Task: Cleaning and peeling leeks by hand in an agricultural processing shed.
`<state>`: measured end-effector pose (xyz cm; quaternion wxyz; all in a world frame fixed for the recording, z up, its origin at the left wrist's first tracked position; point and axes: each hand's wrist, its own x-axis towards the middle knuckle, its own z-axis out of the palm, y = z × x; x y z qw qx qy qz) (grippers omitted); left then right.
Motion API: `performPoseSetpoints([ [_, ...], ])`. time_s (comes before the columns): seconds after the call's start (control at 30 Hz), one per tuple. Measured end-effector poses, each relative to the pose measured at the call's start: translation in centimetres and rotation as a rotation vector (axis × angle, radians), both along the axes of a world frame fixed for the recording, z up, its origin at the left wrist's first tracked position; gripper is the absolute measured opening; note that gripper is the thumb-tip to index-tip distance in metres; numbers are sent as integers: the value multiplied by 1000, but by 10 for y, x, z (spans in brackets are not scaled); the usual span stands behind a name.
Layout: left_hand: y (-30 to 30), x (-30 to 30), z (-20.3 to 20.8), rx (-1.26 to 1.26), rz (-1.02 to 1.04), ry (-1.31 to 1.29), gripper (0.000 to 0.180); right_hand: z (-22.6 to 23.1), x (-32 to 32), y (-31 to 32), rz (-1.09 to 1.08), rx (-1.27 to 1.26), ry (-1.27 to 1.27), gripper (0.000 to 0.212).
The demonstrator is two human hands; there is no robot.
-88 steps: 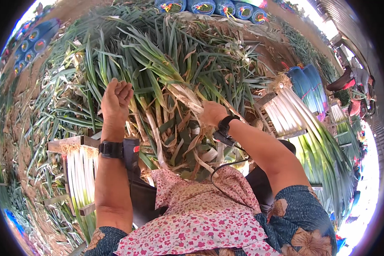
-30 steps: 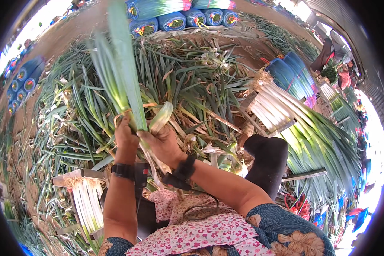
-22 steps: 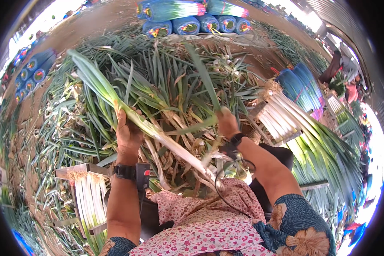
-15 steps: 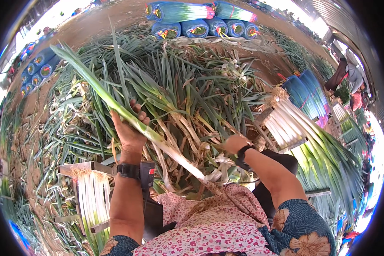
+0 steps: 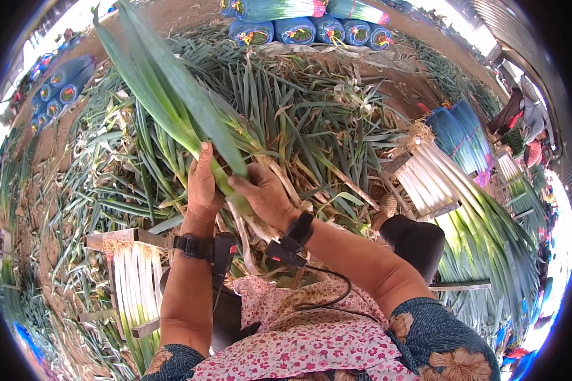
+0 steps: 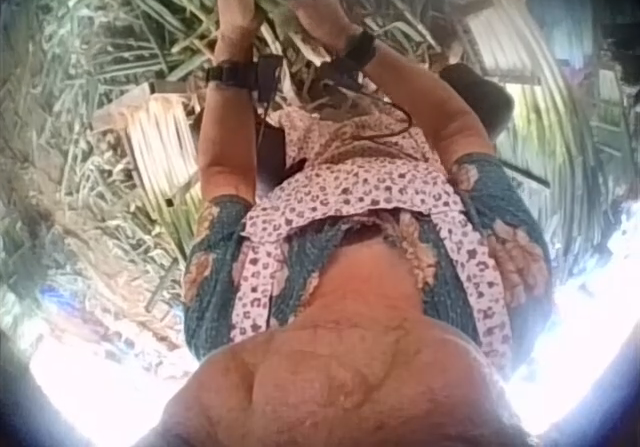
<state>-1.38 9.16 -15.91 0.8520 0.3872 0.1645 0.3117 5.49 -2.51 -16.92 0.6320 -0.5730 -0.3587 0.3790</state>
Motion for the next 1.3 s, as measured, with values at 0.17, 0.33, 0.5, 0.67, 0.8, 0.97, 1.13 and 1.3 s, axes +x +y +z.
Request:
performPoseSetpoints([
  [0.17,18,-10,-8,-204,148,-36,24,-26,7,-36,-331,105,438,14],
  [0.33,42,-29,-5,-182,383,92,28,-44,10,-142,109,-691,-562,37],
  [0.5,72,-48,20,-100,543,166,32,-98,81,-288,357,-1351,-953,39],
  [0.67,95,-78,13,-210,588,50,34,-102,136,-328,108,-1683,-915,30],
  [0.8,75,-68,15,-172,503,-6,41,-100,171,-308,257,-1575,-1207,34],
  [0.97,44,-42,12,-177,218,-181,52,24,262,-185,-392,-403,-1032,66],
  [1.13,21,-18,5,-63,135,-169,46,117,134,-50,-180,-390,-845,41],
  [1.3,7,-7,13,43,76,-106,41,77,39,11,133,-392,-245,29],
])
